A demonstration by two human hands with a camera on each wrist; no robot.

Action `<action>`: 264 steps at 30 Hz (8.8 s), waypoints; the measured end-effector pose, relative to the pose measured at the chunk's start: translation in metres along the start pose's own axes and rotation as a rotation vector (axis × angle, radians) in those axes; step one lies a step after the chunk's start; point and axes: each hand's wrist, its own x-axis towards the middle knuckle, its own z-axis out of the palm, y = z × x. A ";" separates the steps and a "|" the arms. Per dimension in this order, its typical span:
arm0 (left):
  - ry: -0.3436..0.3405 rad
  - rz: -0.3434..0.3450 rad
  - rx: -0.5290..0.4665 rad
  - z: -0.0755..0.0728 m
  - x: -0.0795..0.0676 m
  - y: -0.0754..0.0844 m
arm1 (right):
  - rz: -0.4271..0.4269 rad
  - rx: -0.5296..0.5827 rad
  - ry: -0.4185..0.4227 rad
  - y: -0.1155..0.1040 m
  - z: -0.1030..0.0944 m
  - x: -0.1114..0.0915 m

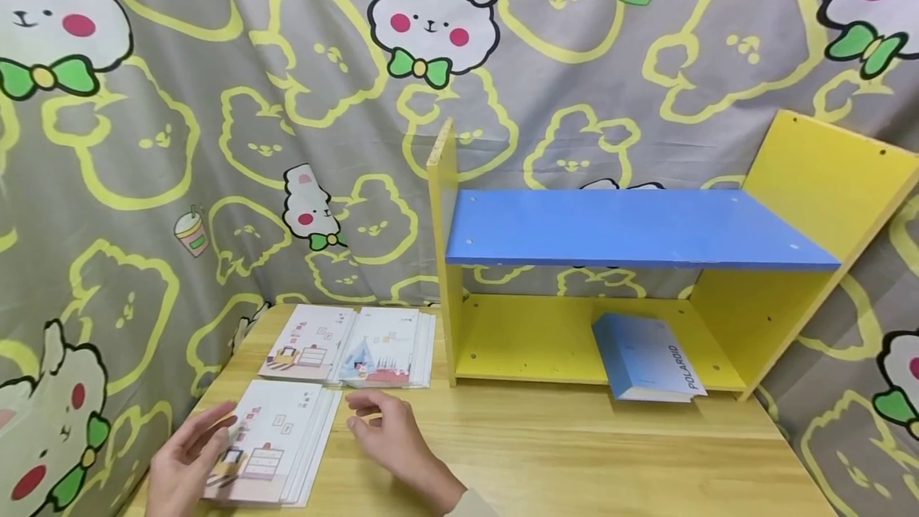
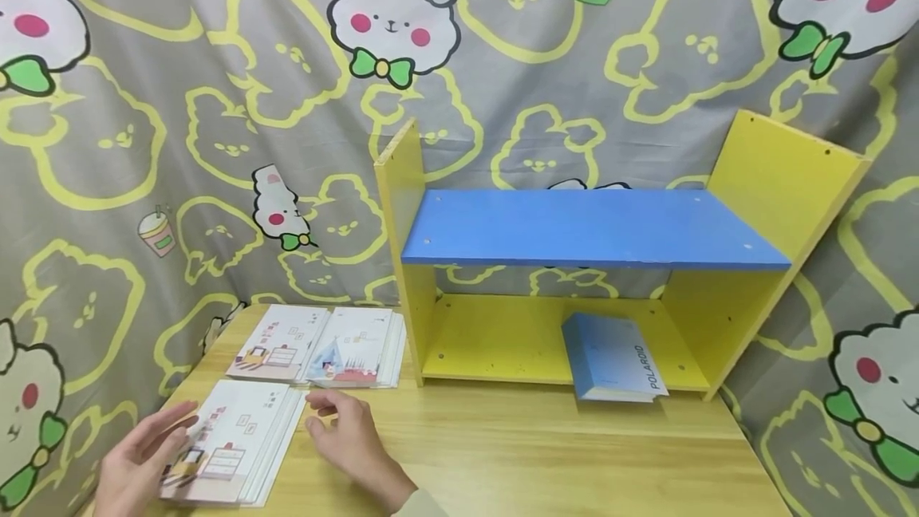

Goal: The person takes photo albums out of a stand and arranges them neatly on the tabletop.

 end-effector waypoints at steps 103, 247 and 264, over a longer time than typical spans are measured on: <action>-0.509 0.251 -0.345 0.215 -0.019 0.095 | -0.060 -0.134 0.252 -0.040 -0.160 -0.042; -0.660 0.106 -0.407 0.440 -0.141 0.102 | -0.011 -0.664 0.577 0.008 -0.352 -0.144; -0.643 0.056 -0.358 0.457 -0.149 0.104 | 0.082 -0.678 0.676 0.019 -0.376 -0.157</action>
